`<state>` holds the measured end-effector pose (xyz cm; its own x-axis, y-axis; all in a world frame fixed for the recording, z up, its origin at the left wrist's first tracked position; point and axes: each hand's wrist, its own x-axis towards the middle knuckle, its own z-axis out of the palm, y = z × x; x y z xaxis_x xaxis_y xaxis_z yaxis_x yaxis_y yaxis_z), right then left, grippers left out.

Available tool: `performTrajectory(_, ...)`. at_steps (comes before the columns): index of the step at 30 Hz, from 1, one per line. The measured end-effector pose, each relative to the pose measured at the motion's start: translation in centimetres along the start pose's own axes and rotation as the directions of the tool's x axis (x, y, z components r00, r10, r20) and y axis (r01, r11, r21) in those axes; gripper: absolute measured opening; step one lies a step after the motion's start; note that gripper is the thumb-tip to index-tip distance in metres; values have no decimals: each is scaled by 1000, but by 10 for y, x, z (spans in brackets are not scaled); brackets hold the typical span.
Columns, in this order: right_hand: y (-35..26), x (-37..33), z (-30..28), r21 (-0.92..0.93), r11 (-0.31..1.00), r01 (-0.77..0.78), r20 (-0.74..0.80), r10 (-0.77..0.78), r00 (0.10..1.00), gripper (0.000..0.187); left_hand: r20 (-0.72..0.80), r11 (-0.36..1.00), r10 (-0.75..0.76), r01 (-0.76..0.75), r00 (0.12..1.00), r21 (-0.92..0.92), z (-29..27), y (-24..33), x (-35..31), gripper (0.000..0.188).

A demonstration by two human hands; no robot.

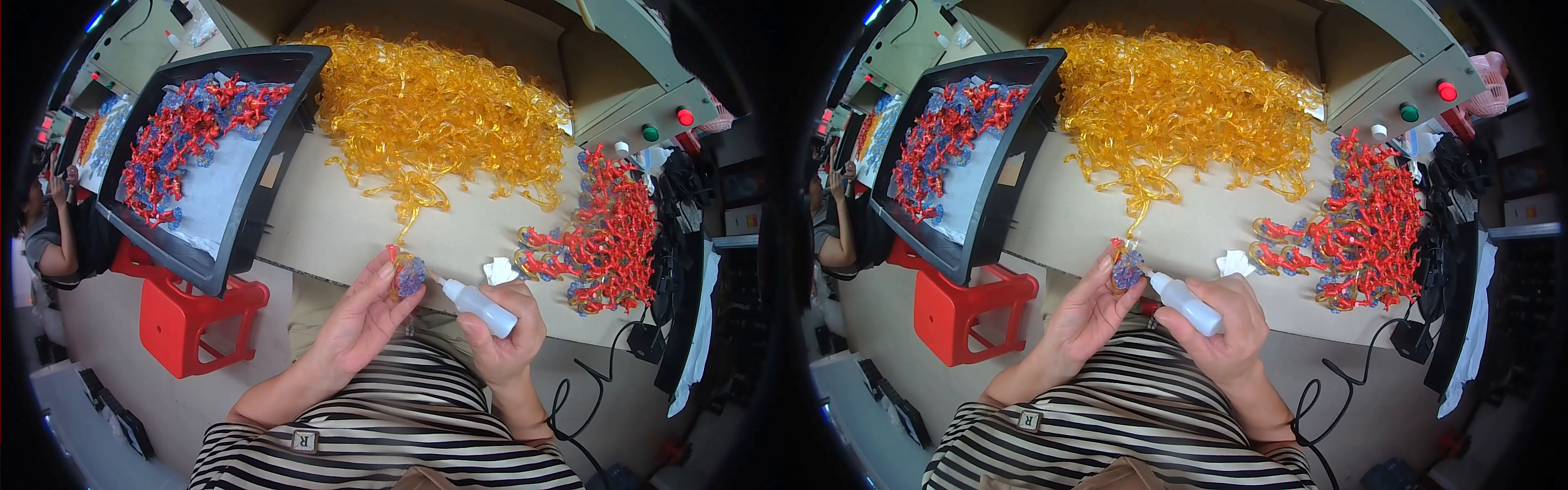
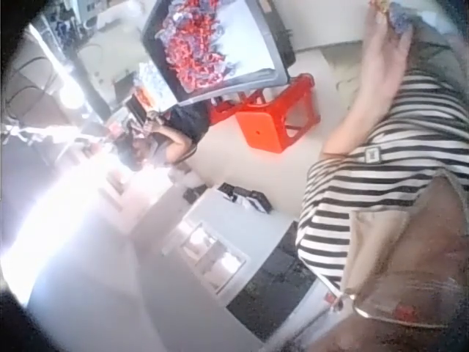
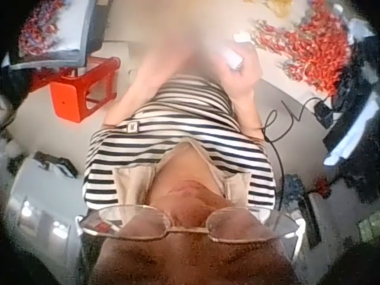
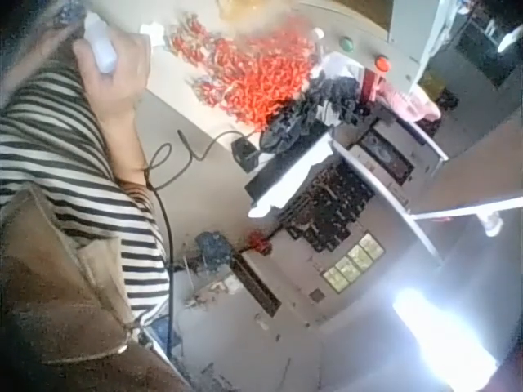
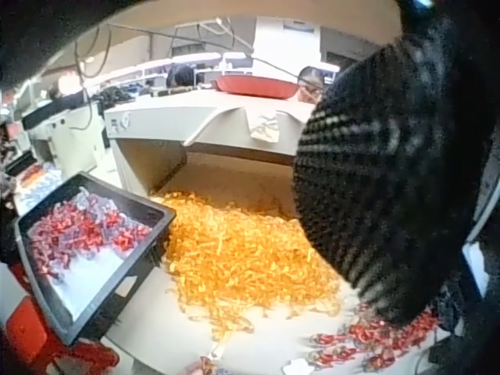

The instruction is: The person glues plastic components of small plastic figurines together with a glue bottle at a factory workbench.

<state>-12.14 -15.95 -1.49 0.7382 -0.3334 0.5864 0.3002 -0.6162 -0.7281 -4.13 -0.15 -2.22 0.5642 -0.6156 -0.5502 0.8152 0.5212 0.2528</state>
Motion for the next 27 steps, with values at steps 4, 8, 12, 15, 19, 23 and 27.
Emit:
performTrajectory(4,0,0,0,6,1000,-1,0,1,1000,43,2,1000,-5,5,1000,3,0,0,0,37)
performTrajectory(8,-1,-3,-2,52,997,-52,-3,52,999,41,2,1000,2,-2,1000,12,-2,0,0,36)
performTrajectory(12,-10,-5,0,380,836,-397,-8,432,902,33,31,1000,-12,12,999,1,-1,1,0,34)
performTrajectory(15,-14,6,7,544,644,-538,166,546,821,25,102,1000,-5,5,995,-5,0,3,-2,33)
performTrajectory(19,-8,5,4,520,477,-709,480,523,704,32,152,998,-13,5,988,55,1,2,-4,35)
performTrajectory(23,-2,6,9,419,531,-737,504,539,675,29,217,997,-69,63,974,35,1,-1,-3,41)
performTrajectory(27,-5,10,10,445,453,-772,524,568,635,21,226,997,-64,53,972,55,-2,-6,-4,44)
